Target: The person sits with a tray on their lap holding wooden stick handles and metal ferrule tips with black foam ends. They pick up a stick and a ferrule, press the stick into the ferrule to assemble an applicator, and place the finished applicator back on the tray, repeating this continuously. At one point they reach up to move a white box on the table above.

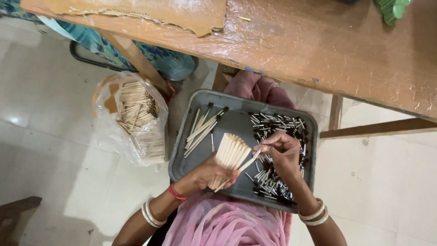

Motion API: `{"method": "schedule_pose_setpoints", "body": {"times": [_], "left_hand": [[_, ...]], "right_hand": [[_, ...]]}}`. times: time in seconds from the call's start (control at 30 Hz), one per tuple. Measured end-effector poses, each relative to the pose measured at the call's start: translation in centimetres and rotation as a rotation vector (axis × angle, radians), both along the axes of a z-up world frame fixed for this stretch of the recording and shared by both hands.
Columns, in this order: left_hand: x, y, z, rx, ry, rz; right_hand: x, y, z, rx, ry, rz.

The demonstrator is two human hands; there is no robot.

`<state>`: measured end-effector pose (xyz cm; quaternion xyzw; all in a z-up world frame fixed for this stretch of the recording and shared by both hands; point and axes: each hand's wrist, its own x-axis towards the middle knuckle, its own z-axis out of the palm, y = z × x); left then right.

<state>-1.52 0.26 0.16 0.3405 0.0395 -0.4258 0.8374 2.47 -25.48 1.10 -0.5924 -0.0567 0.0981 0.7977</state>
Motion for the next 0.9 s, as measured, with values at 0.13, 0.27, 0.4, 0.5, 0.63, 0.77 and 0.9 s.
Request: {"method": "schedule_pose_setpoints", "body": {"times": [0.13, 0.27, 0.4, 0.5, 0.63, 0.77, 0.9], "left_hand": [[-0.1, 0.2, 1.1, 0.202, -0.14, 0.114], [-0.4, 0.7, 0.5, 0.265, -0.134, 0.121], [-0.5, 0.9, 1.5, 0.255, -0.1, 0.144], [-0.6, 1.1, 1.4, 0.254, -0.128, 0.187], [-1.0, 1.0, 0.6, 0.244, -0.177, 0.181], [-1.5, 1.1, 0.6, 0.305, -0.28, 0.264], [-1.1, 1.5, 2.1, 0.415, -0.336, 0.248]], "right_hand": [[-0.5, 0.5, 0.6, -0.147, -0.067, -0.082], [-1.0, 1.5, 1.3, -0.145, -0.007, -0.17], [-1.2, 2.8, 2.8, -0.259, -0.047, -0.162], [-1.3, 3.3, 2.8, -0.269, -0.065, -0.18], [-1.7, 3.3, 2.1, -0.258, 0.006, -0.258], [-2.0, 3.9, 3.3, -0.274, -0.039, -0.236], [-2.0, 5.3, 4.9, -0.513, -0.122, -0.271]]}}
